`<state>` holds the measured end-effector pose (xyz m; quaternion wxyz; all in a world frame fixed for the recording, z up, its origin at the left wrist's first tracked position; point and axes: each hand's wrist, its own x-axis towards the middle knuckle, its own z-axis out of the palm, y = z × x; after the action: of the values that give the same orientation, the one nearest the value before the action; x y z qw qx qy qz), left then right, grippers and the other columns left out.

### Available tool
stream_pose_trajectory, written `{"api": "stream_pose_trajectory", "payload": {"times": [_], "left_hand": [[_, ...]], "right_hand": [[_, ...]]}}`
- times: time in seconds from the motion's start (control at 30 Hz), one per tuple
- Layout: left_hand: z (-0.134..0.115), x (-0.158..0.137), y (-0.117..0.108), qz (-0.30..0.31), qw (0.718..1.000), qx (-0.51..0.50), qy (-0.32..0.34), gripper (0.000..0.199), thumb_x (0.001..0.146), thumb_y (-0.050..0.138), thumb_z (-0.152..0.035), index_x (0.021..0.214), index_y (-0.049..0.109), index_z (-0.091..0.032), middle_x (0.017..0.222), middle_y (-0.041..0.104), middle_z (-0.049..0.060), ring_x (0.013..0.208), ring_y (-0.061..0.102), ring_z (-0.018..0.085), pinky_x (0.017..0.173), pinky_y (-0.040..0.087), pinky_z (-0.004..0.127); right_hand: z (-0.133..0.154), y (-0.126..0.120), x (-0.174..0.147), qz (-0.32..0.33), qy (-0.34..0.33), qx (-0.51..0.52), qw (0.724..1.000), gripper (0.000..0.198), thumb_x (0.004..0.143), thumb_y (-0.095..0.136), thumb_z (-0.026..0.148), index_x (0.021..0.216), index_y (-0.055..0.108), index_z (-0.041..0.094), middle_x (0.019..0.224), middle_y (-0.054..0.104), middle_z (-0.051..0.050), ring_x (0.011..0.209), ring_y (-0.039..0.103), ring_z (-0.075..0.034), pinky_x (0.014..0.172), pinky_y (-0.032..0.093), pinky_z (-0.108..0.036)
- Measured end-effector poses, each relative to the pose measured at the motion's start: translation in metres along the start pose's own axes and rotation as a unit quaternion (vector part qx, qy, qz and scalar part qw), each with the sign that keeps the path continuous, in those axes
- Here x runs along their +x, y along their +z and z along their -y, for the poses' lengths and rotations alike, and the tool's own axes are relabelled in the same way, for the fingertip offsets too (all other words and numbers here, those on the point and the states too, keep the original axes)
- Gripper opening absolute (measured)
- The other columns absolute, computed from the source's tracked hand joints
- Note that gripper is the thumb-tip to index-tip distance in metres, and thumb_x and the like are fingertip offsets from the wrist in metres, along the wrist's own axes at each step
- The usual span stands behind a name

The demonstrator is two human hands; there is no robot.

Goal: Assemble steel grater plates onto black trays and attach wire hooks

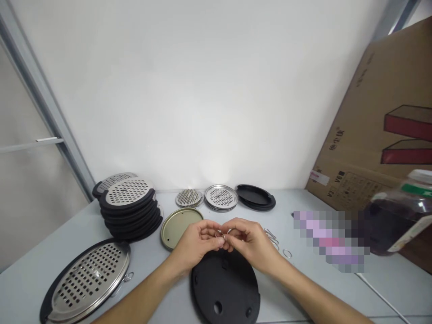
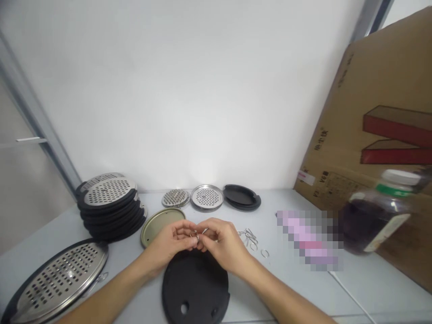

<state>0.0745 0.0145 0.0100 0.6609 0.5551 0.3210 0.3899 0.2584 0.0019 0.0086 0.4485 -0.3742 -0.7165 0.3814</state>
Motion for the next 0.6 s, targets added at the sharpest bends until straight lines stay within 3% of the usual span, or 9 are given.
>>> {"api": "stream_pose_trajectory", "payload": {"times": [0.17,0.33,0.6], "left_hand": [[0.001,0.0,-0.005,-0.012,0.993,-0.097,-0.065,0.025,0.074,0.074,-0.018,0.097,0.066,-0.011,0.081,0.064,0.004,0.07,0.059,0.007,0.067,0.045,0.018],[-0.002,0.0,-0.011,0.014,0.98,-0.157,-0.122,0.024,0.073,0.076,-0.014,0.094,0.066,-0.011,0.08,0.06,0.002,0.065,0.056,0.004,0.061,0.044,0.013],[-0.004,0.0,-0.012,-0.006,0.977,-0.168,-0.131,0.018,0.074,0.076,-0.017,0.087,0.066,-0.011,0.076,0.058,0.001,0.061,0.056,0.003,0.056,0.044,0.012]], "right_hand": [[0.01,-0.002,-0.002,-0.004,-0.131,-0.121,0.984,0.026,0.09,0.053,0.012,0.106,0.069,0.025,0.089,0.068,-0.005,0.08,0.064,-0.015,0.072,0.051,-0.028],[0.009,-0.005,-0.004,-0.022,-0.171,-0.166,0.971,0.033,0.092,0.047,0.01,0.114,0.065,0.025,0.087,0.064,-0.005,0.075,0.061,-0.014,0.068,0.05,-0.027],[-0.009,-0.005,-0.008,-0.003,-0.249,-0.303,0.92,0.041,0.093,0.039,0.008,0.131,0.051,0.019,0.103,0.059,-0.012,0.087,0.06,-0.017,0.073,0.053,-0.027]]}}
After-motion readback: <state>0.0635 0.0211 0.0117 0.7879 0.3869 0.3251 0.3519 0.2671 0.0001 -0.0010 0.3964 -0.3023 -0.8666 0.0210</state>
